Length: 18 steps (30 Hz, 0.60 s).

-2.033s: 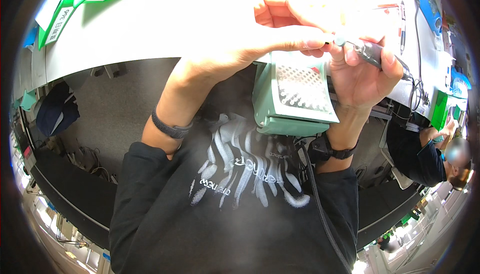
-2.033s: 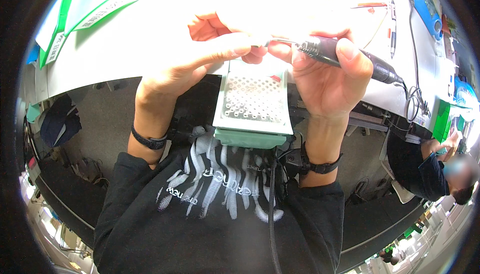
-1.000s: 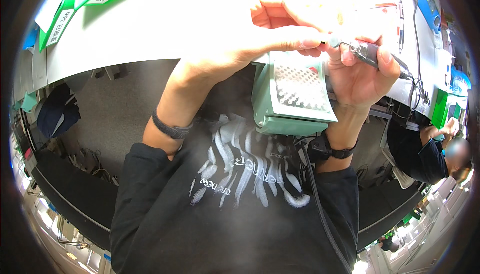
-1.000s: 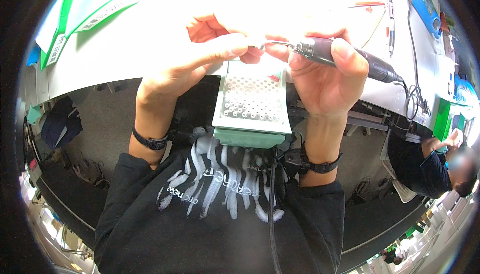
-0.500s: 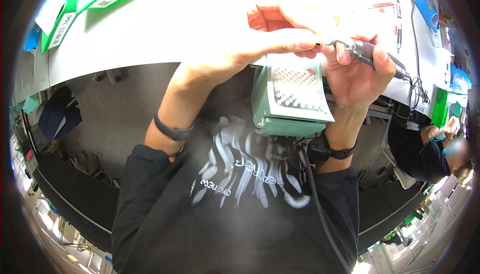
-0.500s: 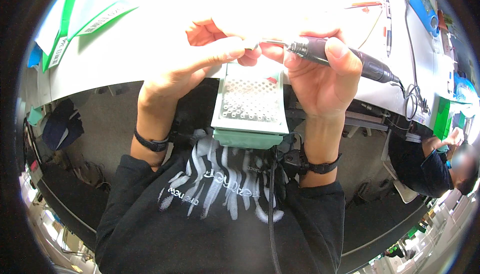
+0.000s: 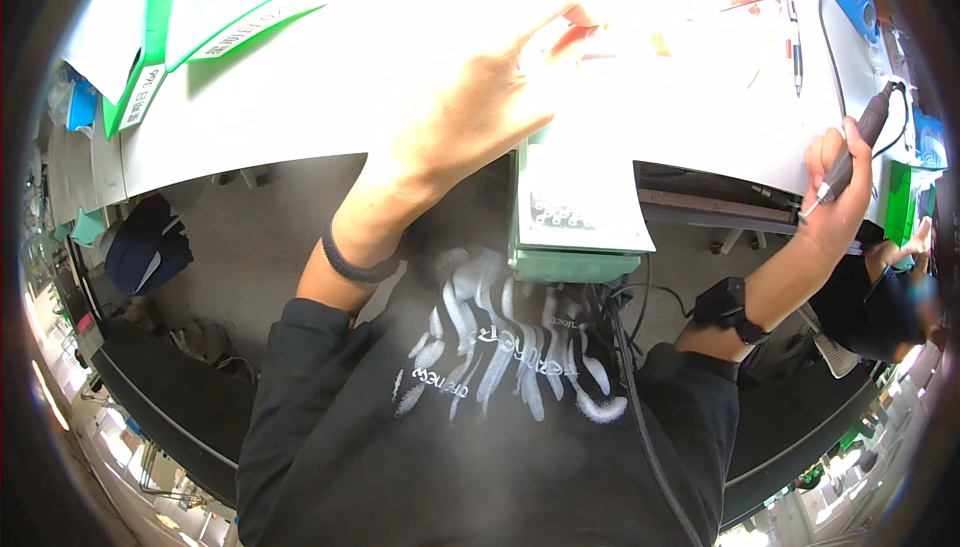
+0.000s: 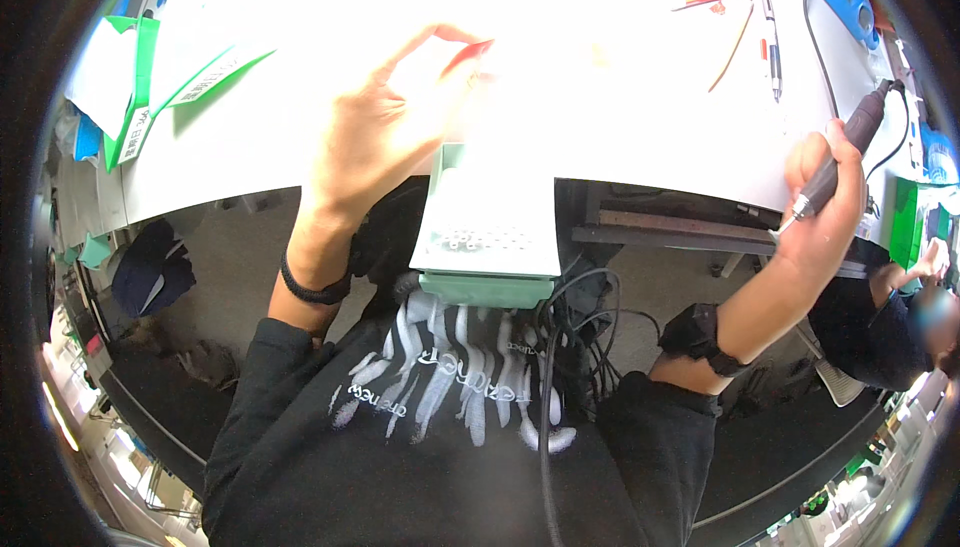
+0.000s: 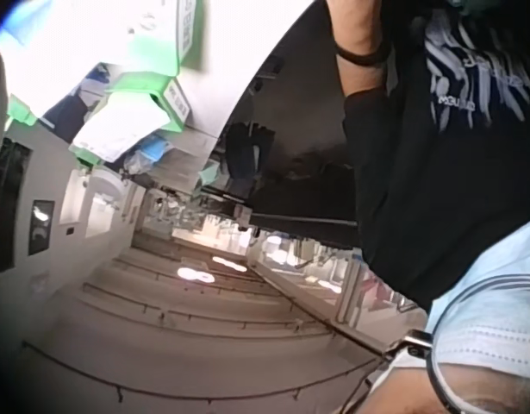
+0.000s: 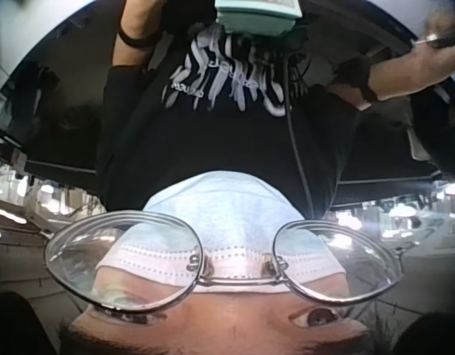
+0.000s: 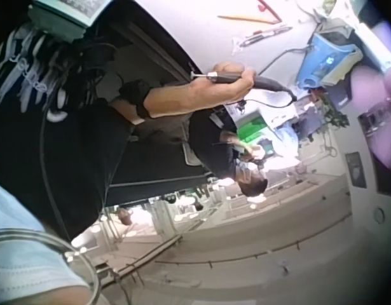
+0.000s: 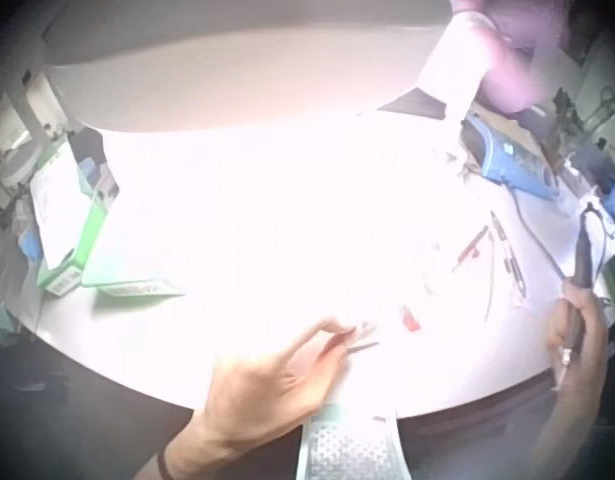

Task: Using a hand-held rotary tool to polish and refine dental molds or dentures.

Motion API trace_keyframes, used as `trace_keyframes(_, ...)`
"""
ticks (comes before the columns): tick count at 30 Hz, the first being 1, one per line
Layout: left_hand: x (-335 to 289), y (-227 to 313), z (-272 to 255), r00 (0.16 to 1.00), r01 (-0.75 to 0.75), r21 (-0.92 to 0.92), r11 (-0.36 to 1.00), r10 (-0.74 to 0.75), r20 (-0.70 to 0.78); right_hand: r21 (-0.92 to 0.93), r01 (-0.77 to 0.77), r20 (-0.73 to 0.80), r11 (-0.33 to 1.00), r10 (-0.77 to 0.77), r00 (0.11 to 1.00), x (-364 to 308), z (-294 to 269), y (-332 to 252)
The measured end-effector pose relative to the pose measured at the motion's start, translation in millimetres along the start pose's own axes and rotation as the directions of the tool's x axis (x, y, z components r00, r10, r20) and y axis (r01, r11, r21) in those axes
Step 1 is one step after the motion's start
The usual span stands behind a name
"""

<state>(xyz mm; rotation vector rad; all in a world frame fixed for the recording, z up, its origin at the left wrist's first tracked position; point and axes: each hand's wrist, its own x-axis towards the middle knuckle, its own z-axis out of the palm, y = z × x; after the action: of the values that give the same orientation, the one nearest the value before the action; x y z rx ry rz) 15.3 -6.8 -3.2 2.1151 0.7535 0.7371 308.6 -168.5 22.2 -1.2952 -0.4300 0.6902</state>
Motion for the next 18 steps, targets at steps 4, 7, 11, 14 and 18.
trace_keyframes(4,1.9,-4.0,4.9,0.997,0.050,-0.048,0.998,-0.047,0.055,-0.289,0.055,-0.132,0.956,-0.097,0.986,8.7,-21.6,0.7)
trace_keyframes(7,2.0,-2.6,11.1,0.995,0.082,0.036,0.996,-0.083,0.049,-0.532,0.034,-0.254,0.846,-0.198,0.947,12.5,-29.8,6.0)
trace_keyframes(11,6.0,7.4,5.8,0.996,0.064,0.112,0.992,-0.071,0.059,-0.724,-0.049,-0.292,0.688,-0.241,0.926,17.1,-32.9,8.4)
trace_keyframes(14,6.5,8.8,6.9,0.989,0.125,0.086,0.988,-0.131,0.067,-0.786,-0.089,-0.284,0.612,-0.230,0.931,24.0,-37.1,9.0)
trace_keyframes(18,7.5,-3.4,8.4,0.997,-0.072,0.230,0.970,0.076,-0.008,-0.874,-0.088,-0.198,0.478,-0.184,0.963,38.5,-45.3,12.3)
